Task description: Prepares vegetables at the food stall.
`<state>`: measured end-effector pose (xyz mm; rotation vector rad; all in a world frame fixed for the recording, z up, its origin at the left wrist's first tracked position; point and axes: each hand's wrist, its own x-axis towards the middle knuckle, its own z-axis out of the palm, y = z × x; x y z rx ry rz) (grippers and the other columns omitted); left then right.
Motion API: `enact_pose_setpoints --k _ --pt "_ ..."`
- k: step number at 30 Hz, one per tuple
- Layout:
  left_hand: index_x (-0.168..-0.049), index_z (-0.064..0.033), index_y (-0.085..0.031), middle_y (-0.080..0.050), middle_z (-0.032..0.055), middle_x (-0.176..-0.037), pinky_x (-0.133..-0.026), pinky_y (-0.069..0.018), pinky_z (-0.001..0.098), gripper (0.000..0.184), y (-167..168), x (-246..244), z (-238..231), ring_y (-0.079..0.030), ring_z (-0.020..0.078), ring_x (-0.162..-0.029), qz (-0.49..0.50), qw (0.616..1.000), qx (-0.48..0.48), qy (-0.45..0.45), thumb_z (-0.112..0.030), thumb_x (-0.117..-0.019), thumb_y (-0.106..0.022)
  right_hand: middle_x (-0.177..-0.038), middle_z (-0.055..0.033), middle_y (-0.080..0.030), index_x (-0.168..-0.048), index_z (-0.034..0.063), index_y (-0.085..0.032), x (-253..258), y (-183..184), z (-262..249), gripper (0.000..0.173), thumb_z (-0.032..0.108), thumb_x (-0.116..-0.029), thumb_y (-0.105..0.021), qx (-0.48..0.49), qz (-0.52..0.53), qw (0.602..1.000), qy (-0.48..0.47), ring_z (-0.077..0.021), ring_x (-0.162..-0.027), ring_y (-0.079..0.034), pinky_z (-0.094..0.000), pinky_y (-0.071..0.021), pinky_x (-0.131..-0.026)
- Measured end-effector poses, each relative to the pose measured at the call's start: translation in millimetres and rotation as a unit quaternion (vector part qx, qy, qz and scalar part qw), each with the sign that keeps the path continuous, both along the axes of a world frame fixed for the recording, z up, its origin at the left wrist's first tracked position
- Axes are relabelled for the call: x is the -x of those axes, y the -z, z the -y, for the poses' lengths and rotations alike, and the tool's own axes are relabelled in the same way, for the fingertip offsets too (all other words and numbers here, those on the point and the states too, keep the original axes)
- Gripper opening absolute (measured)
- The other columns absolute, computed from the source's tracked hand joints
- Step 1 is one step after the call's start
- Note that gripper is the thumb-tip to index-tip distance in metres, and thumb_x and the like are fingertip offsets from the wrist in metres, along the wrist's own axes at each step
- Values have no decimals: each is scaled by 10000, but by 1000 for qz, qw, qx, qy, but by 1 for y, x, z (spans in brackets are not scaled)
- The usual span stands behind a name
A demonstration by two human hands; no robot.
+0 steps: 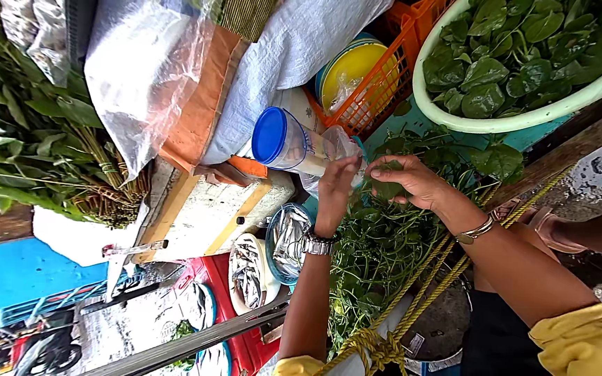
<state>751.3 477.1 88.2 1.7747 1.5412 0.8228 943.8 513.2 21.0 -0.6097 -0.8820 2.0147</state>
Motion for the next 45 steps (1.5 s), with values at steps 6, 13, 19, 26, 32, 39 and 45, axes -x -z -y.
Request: enact_pose_setpoints --k 6,13,19,26,32,39,45 --pt "-1167 14 -691 -637 205 -1146 -855 -568 461 337 40 42 9 -653 301 -994 -225 952 146 145 -87 -859 -782 -860 -172 -752 -1108 46 -646 3 -2 -1 169 183 -1061 -559 14 1 1000 5 -244 -689 -753 -306 -592 -494" --pt "-1037 34 -627 -657 138 -863 -656 -566 374 142 42 55 19 -645 195 -702 -108 981 161 5 -103 -1003 -630 -804 -160 -742 -1084 16 -634 3 -2 -1 135 127 -1052 -564 9 21 1000 7 -217 -618 -728 -282 -577 -478" --pt "-1116 29 -599 -695 124 -912 -671 -588 316 135 52 51 20 -682 155 -725 -22 978 205 -14 -62 -1018 -600 -796 -146 -738 -1085 20 -633 5 -2 -2 120 112 -1052 -563 1 48 999 -1 -198 -607 -717 -271 -567 -474" --pt "-1004 0 -681 -649 57 -849 -609 -510 256 318 41 42 12 -578 85 -664 -41 967 247 47 -265 -1076 -519 -793 -135 -737 -1085 21 -636 4 -2 -1 108 98 -1045 -572 -3 56 998 -6 -185 -596 -711 -264 -564 -473" --pt "-718 -24 -543 -509 19 -605 -515 -445 237 351 62 41 12 -490 82 -516 -103 959 262 -41 -196 -973 -712 -798 -134 -734 -1100 23 -631 4 -2 -1 120 112 -1048 -570 -15 67 998 -13 -181 -589 -700 -259 -555 -475" --pt "-1020 20 -613 -627 97 -818 -642 -520 320 220 57 45 18 -586 149 -680 -131 952 268 -64 -31 -871 -766 -777 -129 -729 -1089 15 -631 5 0 -1 102 88 -1041 -578 -22 67 997 -13 -175 -579 -697 -258 -555 -473" --pt "-942 -16 -709 -688 145 -832 -742 -532 537 171 48 34 16 -663 297 -789 -306 921 242 -27 -181 -909 -744 -776 -127 -724 -1095 15 -628 7 0 -1 99 83 -1039 -582 -17 78 997 -18 -176 -580 -692 -260 -555 -477"
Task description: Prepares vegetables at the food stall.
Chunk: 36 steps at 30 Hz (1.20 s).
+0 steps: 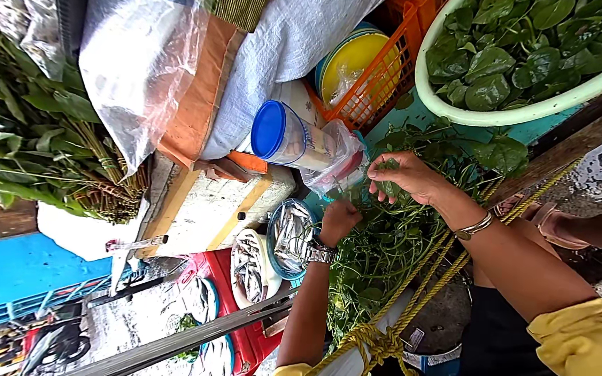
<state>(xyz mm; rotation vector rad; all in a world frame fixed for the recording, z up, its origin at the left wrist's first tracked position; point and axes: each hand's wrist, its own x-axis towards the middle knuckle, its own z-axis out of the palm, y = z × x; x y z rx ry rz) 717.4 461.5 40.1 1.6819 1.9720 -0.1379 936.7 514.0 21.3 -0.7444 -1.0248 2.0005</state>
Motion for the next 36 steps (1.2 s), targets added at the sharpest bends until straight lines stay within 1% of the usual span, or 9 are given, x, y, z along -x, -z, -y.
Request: enact_pose_setpoints --k 4,8,12,16,21,24,27,29,36 --pt "-949 6 -688 -674 161 -854 -743 -535 551 156 0 -6 -2 -662 320 -811 2 998 -33 56 -149 -943 -680 -771 -126 -723 -1096 13 -621 0 1 0 92 74 -1035 -589 -5 9 1000 0 -168 -568 -689 -255 -550 -466" --pt "-985 49 -671 -669 175 -884 -705 -556 456 117 -16 -14 3 -653 270 -757 111 979 -130 115 -58 -952 -639 -778 -122 -722 -1092 15 -621 1 2 -1 90 75 -1036 -585 -10 11 1000 -4 -172 -577 -691 -259 -555 -472" --pt "-1061 -11 -633 -656 103 -905 -611 -525 304 123 -44 -28 4 -607 146 -693 248 946 -204 38 -112 -1006 -587 -845 -101 -731 -1144 51 -617 0 -1 0 185 211 -1057 -586 -18 39 999 12 -193 -645 -709 -298 -569 -495" --pt "-938 -61 -697 -599 51 -1057 -782 -560 257 33 -40 -43 -18 -614 123 -952 409 874 -258 -31 -58 -908 -709 -1091 -81 -678 -1197 98 -628 -2 -1 3 282 301 -1001 -645 -81 -10 997 -1 -194 -813 -721 -337 -612 -529" --pt "-1031 -38 -735 -650 39 -1032 -838 -521 284 245 -35 -43 -26 -609 118 -954 401 877 -260 -36 -183 -1057 -540 -1092 -159 -718 -1250 67 -638 -4 0 0 345 32 -915 -712 -39 -59 998 -3 -256 -746 -735 -343 -606 -495" --pt "-1148 10 -658 -701 93 -979 -685 -558 306 283 -28 -23 -24 -657 131 -782 312 925 -217 -6 -187 -1085 -466 -1027 -168 -721 -1181 35 -636 -4 1 -1 242 -20 -947 -660 -13 -28 999 15 -241 -690 -721 -322 -589 -488" --pt "-1166 38 -676 -713 183 -1028 -719 -580 447 227 -9 1 -19 -691 255 -792 149 978 -123 82 -101 -1044 -544 -951 -173 -729 -1155 27 -627 -2 1 -2 185 -17 -977 -612 0 -32 999 22 -236 -666 -723 -310 -584 -483" --pt "-1155 23 -711 -714 206 -1106 -880 -552 558 234 2 12 -18 -703 348 -970 41 988 -89 120 -95 -1029 -553 -923 -180 -731 -1147 27 -624 -1 0 -2 166 -11 -987 -604 7 -27 999 20 -237 -650 -719 -301 -575 -474" --pt "-983 8 -687 -686 254 -1009 -819 -494 675 518 10 11 -37 -666 447 -1013 -163 984 61 44 -451 -1066 -460 -900 -173 -736 -1154 19 -625 -2 -1 -2 162 10 -993 -619 4 4 1000 7 -220 -627 -714 -280 -558 -461"
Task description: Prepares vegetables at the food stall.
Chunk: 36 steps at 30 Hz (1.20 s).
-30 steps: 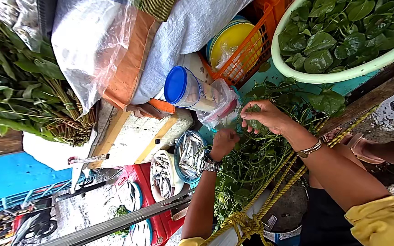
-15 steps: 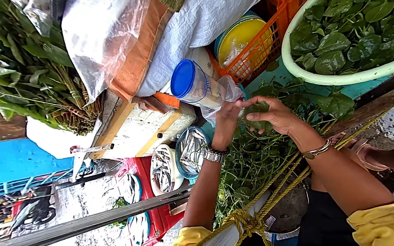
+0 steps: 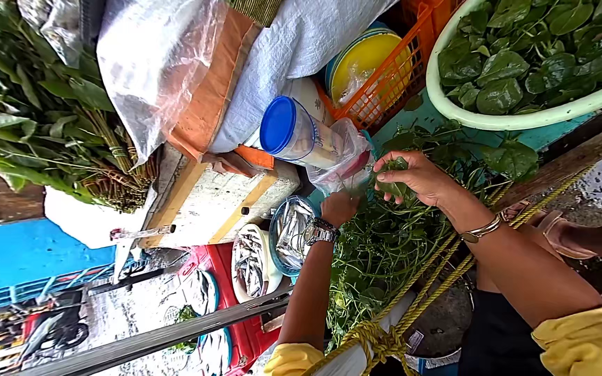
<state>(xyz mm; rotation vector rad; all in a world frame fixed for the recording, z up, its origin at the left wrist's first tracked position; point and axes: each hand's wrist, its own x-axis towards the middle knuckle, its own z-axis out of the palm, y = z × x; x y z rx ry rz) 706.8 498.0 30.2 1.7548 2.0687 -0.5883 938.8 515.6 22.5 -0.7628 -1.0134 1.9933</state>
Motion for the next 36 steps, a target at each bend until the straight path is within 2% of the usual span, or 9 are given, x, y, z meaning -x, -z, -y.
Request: enact_pose_setpoints --k 7,13,16,19,23,26,29,32,36 --pt "-841 59 -664 -667 259 -898 -796 -502 645 553 15 6 -26 -663 415 -893 56 995 75 -37 -464 -1009 -592 -907 -162 -737 -1153 20 -627 0 0 0 156 22 -998 -617 -12 8 1000 -9 -205 -633 -711 -273 -554 -465" --pt "-907 5 -661 -573 76 -753 -547 -409 315 306 6 15 -30 -458 128 -569 134 981 109 -90 -288 -993 -675 -889 -160 -736 -1143 22 -629 1 -1 0 148 13 -996 -614 -13 8 1000 -10 -202 -618 -707 -266 -548 -456" --pt "-910 -23 -665 -571 35 -718 -492 -379 251 231 2 17 -28 -438 82 -515 163 972 106 -131 -236 -1000 -657 -889 -161 -735 -1139 19 -632 0 1 0 144 9 -997 -610 -16 3 1000 -12 -203 -622 -707 -269 -550 -461" --pt "-870 -21 -664 -605 42 -720 -515 -387 280 233 3 20 -27 -470 94 -538 142 978 102 -115 -225 -983 -660 -884 -158 -731 -1137 18 -629 1 1 1 143 8 -996 -610 -17 3 1000 -13 -205 -623 -706 -272 -552 -460" --pt "-795 26 -647 -638 151 -767 -690 -482 507 349 10 20 -25 -598 271 -713 105 990 63 -64 -286 -935 -719 -885 -155 -731 -1142 16 -628 1 1 1 146 13 -997 -614 -16 9 1000 -12 -205 -620 -704 -271 -553 -461" --pt "-802 32 -648 -620 178 -780 -727 -478 564 310 10 20 -19 -606 323 -771 135 990 16 -33 -241 -931 -718 -888 -157 -732 -1143 18 -627 0 1 1 145 18 -999 -615 -19 7 1000 -13 -204 -621 -705 -271 -550 -454" --pt "-902 36 -693 -645 118 -800 -711 -485 435 167 8 25 -7 -588 204 -736 283 956 -71 -19 -119 -956 -658 -889 -153 -733 -1147 20 -630 1 2 0 148 18 -1000 -612 -26 12 999 -16 -203 -625 -705 -271 -549 -457" --pt "-1007 7 -686 -646 46 -844 -538 -409 236 129 -12 7 4 -493 58 -602 403 902 -137 -73 -97 -994 -611 -899 -153 -733 -1144 24 -629 2 3 1 145 21 -1000 -613 -28 15 999 -14 -202 -629 -705 -273 -551 -459" --pt "-980 -28 -636 -609 36 -794 -476 -402 206 87 -38 -24 12 -493 69 -549 449 873 -161 -108 -104 -1005 -602 -954 -146 -703 -1148 23 -620 4 5 1 235 45 -937 -722 -54 45 997 7 -210 -635 -690 -311 -573 -475"
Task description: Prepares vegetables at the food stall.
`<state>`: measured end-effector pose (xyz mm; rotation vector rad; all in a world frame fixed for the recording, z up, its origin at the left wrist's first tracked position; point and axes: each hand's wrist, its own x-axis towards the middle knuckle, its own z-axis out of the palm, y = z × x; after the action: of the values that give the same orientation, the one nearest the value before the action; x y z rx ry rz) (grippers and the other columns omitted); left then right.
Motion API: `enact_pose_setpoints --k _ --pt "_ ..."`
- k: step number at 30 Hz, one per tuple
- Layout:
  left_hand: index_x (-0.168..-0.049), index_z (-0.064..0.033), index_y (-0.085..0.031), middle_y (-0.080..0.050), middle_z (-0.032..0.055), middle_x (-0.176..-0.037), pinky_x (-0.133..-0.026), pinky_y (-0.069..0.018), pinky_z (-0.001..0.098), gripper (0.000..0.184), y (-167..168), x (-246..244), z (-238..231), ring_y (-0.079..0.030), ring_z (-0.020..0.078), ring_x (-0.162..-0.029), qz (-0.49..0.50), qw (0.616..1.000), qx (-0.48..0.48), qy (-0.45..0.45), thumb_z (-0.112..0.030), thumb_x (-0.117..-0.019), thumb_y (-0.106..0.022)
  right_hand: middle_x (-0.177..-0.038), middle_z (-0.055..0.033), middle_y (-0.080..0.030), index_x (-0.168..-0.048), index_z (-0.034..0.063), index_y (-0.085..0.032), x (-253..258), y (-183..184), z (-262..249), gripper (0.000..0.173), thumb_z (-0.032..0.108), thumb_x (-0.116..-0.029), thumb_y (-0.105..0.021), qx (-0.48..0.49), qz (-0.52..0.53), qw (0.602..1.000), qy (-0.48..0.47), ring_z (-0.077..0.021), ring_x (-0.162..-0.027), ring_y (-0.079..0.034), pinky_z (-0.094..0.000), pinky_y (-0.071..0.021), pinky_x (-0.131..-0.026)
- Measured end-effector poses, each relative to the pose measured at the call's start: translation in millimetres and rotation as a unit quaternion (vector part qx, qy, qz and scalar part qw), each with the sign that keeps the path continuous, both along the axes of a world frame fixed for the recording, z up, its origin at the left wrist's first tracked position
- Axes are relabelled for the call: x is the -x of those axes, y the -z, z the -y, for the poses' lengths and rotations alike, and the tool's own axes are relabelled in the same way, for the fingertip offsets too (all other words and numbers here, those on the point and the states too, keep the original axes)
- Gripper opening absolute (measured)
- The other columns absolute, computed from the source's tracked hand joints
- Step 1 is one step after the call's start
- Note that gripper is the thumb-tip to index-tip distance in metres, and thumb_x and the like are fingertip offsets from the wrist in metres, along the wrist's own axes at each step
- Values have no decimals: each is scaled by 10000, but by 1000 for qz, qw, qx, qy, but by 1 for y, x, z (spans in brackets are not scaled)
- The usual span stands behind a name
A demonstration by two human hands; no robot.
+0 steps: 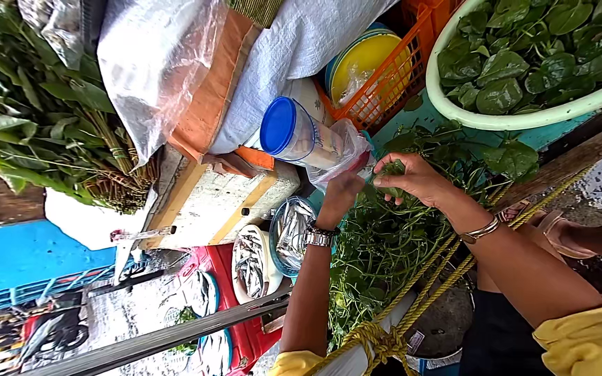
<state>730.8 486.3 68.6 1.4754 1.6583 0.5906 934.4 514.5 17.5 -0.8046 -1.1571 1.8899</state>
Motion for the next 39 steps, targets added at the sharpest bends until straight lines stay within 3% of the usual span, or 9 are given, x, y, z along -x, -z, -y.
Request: enact_pose_setpoints --k 5,10,16,19,24,32,35,37,39 --pt "-895 -54 -602 -565 55 -668 -422 -383 214 139 -15 -23 11 -468 100 -464 0 1000 -12 17 -141 -1004 -602 -1098 -142 -652 -1163 44 -621 1 -1 3 379 69 -848 -830 -55 58 996 -33 -211 -723 -670 -351 -566 -509" --pt "-1042 -138 -646 -544 11 -679 -433 -423 217 389 -29 -28 24 -474 90 -480 78 996 -27 -29 -473 -1078 -452 -1118 -98 -699 -1113 57 -682 -7 -5 0 251 -48 -888 -715 -1 1 1000 11 -161 -705 -665 -270 -506 -440" --pt "-1071 -78 -601 -640 48 -846 -511 -503 225 158 -14 -13 31 -568 91 -585 103 992 -58 36 -134 -955 -692 -1018 -100 -695 -1099 45 -672 -6 -5 1 231 -65 -896 -682 0 -38 999 7 -133 -613 -638 -247 -507 -422" --pt "-1086 -66 -603 -658 57 -875 -556 -557 249 163 -2 -10 33 -615 105 -618 182 981 -62 24 -2 -944 -651 -1060 -83 -691 -1090 58 -673 -6 -5 2 235 -69 -893 -685 -14 -38 999 -4 -114 -601 -619 -232 -496 -417" --pt "-1083 -61 -606 -678 56 -853 -571 -566 255 154 4 -1 40 -637 111 -625 178 982 -67 -2 12 -954 -565 -1085 -73 -697 -1086 66 -681 -8 -4 3 240 -63 -884 -690 -23 -45 999 -20 -106 -626 -635 -224 -488 -410" --pt "-975 -20 -641 -670 42 -787 -535 -543 258 138 -14 23 98 -616 98 -591 -14 993 -113 -27 -84 -912 -746 -1150 -77 -704 -1178 92 -683 -12 -3 -1 296 -16 -908 -628 9 -122 992 5 -113 -661 -665 -235 -519 -433" --pt "-915 -22 -710 -695 55 -919 -736 -571 295 167 -5 34 127 -663 117 -830 -102 989 -58 88 -186 -944 -707 -1211 -68 -698 -1198 120 -703 -14 -3 -3 340 33 -888 -595 25 -175 984 17 -112 -695 -686 -243 -537 -446" --pt "-1128 -49 -750 -651 131 -1275 -971 -496 418 269 -4 37 136 -597 247 -1174 -140 974 -6 178 -63 -913 -590 -1139 -88 -711 -1171 99 -700 -15 -3 -4 332 33 -871 -575 38 -203 978 23 -137 -687 -700 -263 -560 -456" --pt "-1318 -46 -663 -615 157 -1336 -953 -522 421 444 -5 35 136 -605 268 -1169 -157 969 -2 188 -25 -891 -544 -1063 -108 -713 -1128 86 -667 -16 -1 -4 294 25 -862 -558 39 -232 972 22 -165 -704 -718 -284 -581 -468"
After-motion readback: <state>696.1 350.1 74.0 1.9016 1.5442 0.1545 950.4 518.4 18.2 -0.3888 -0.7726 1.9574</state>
